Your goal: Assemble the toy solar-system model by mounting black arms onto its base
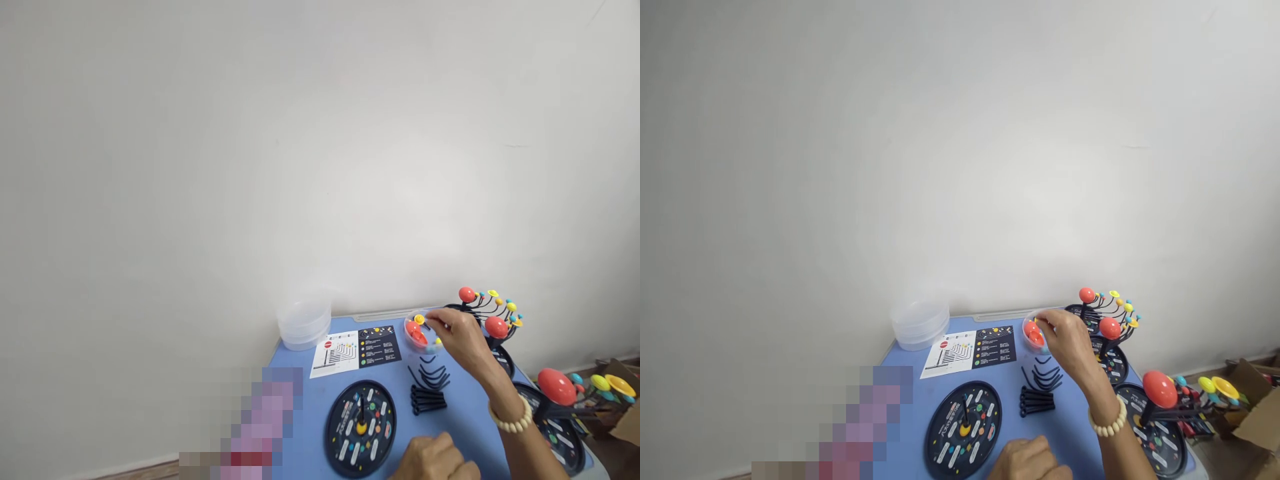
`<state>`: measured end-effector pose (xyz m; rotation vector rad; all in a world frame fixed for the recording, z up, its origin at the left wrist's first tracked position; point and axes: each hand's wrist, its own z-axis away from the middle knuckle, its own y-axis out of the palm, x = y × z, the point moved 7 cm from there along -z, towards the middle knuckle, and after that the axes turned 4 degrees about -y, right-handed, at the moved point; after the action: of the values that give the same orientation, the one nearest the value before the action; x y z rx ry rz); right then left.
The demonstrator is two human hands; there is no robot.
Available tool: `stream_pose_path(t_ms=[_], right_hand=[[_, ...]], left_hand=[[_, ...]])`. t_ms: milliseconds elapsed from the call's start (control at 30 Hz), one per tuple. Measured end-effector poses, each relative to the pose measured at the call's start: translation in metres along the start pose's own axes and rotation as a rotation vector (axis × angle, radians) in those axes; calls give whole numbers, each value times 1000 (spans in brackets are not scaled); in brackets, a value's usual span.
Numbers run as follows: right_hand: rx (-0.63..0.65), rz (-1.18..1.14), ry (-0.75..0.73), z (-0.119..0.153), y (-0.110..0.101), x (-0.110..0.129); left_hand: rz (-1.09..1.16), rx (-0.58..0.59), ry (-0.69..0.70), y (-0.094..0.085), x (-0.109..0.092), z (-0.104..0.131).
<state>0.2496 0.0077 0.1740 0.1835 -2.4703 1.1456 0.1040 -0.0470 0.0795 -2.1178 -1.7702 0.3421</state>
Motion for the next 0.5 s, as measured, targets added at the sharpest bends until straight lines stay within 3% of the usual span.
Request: stream_pose_path(t_ms=[100, 267, 400, 500], right_hand=[[32, -46, -35, 35, 8, 0], [115, -59, -5, 97, 38, -17], [120, 67, -41, 125, 55, -18], [119, 177, -78, 132, 61, -13]], left_hand=[[-68, 53, 82, -6, -2, -4], [-155, 110, 105, -17, -6, -10], [-208, 187, 78, -17, -12, -3], [-229, 55, 60, -25, -13, 7]])
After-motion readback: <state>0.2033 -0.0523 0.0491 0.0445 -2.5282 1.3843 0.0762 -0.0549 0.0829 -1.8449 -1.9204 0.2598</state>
